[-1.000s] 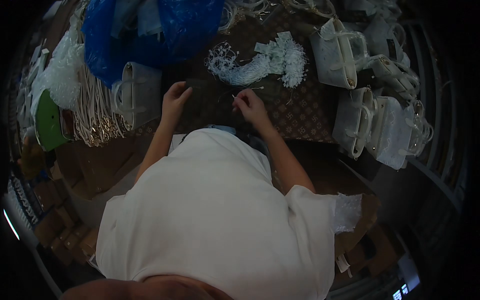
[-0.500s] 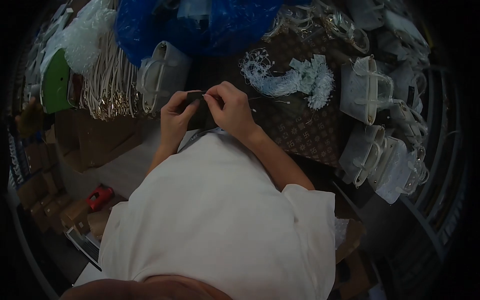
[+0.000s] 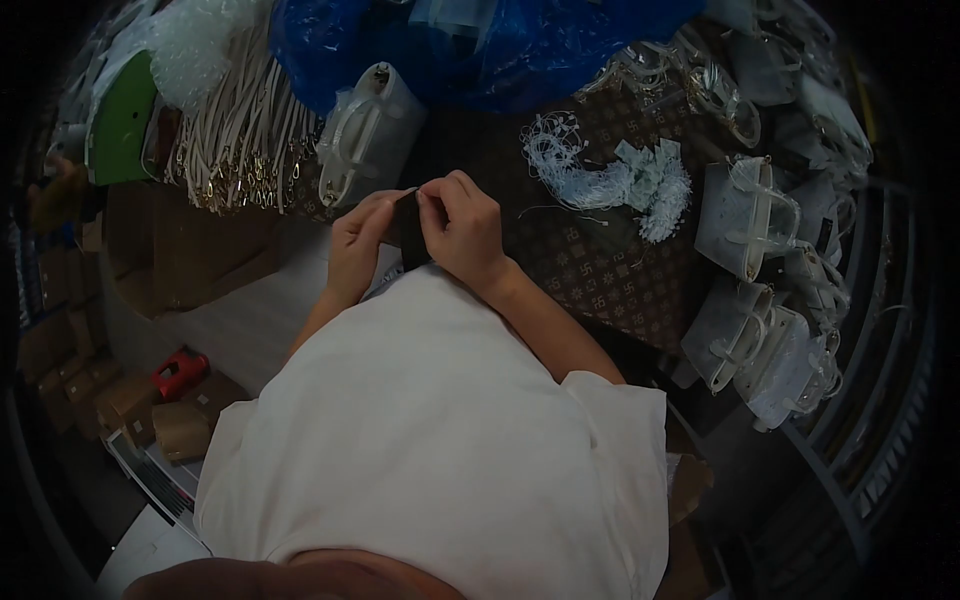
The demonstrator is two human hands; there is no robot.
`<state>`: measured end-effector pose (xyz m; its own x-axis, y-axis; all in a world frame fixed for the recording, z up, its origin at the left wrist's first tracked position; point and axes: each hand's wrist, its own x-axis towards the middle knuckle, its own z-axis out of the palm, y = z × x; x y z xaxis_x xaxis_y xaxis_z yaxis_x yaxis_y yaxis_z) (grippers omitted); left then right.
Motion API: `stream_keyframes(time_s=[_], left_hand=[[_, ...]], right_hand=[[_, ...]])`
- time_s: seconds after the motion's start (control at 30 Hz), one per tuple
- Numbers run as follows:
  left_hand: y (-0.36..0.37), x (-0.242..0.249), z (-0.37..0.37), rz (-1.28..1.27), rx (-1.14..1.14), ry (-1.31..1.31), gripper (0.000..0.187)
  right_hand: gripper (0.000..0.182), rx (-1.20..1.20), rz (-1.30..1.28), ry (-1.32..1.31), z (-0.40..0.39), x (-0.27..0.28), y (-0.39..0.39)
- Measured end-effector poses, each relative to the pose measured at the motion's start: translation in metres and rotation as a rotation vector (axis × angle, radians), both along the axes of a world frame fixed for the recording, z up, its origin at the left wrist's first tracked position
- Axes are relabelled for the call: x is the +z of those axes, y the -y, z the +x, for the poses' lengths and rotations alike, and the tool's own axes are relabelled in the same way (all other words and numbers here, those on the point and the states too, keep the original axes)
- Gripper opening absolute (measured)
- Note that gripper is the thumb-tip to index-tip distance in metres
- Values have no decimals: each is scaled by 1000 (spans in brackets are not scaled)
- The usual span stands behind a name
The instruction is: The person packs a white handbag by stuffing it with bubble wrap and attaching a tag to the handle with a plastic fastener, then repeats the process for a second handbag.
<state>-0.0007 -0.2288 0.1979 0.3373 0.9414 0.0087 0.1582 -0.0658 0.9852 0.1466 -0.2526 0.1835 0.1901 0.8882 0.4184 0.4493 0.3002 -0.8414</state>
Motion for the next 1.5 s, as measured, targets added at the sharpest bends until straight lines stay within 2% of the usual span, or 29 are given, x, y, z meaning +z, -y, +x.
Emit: stream_keyframes(time_s=[0.07,0.17,0.3,0.4,0.43,0.47,0.5,0.57,0.6,0.67,0.77,0.8,0.87,0.9,0.97,1.03,1.1,1.17,1.2,1.27,1.33,1.47,1.5], left_hand=[[-9,-13,-14,-729,11,578,16],[-5,-20,-16,-823,23,737,15],[-4,-22,-21,-806,24,746,12],[-4,-20,-22,-735,-40,745,11],[-4,-17,-21,-683,-13,635,7],[-4,-14,-19,-632,13,524,4],[-4,-12,-18,-631,15,525,4],[-4,-9,-16,-231,30,121,5],[-6,-10,-16,-229,32,121,5],[-14,-12,-17,593,105,-288,9],[-16,-7,-16,715,108,-397,12],[-15,-7,-15,718,108,-398,12],[-11,-7,-13,433,138,-237,10],[-10,-8,-14,436,138,-240,10],[-10,-10,-17,249,154,-89,8],[-7,-13,-23,211,181,-104,7],[-4,-15,-32,172,211,-119,5],[-3,-15,-44,144,144,-276,6],[-5,-15,-49,147,148,-277,6],[-13,-13,-56,346,216,-456,9],[-25,-6,-58,387,236,-490,10],[-56,-12,-51,532,237,-534,9],[-61,-19,-52,541,239,-535,9]], right_hand=[[9,18,-7,-9,-5,2,0],[10,104,46,-49,-14,4,2],[12,156,-63,-166,-15,6,2],[15,155,-208,-322,-13,6,3],[17,138,-307,-424,-12,7,3],[17,142,-306,-424,-9,7,2],[18,188,-349,-389,-5,8,1],[19,235,-390,-354,1,6,-1],[19,243,-376,-304,4,4,-3],[19,253,-360,-253,8,2,-9],[21,256,-251,-115,11,4,-17],[20,312,-231,-115,8,6,-20],[19,367,-208,-119,4,3,-24],[16,437,-226,-145,1,-4,-24],[14,511,-239,-171,-3,-9,-27],[9,500,-363,-339,-5,-8,-28],[10,506,-409,-374,-6,-14,-33],[11,510,-455,-410,-5,-25,-41],[11,429,-504,-321,-4,-32,-49],[12,348,-546,-230,-4,-38,-66],[12,275,-267,2,-11,-38,-82],[10,365,-182,-106,-32,-40,-109],[11,443,-287,19,-33,-36,-114]])
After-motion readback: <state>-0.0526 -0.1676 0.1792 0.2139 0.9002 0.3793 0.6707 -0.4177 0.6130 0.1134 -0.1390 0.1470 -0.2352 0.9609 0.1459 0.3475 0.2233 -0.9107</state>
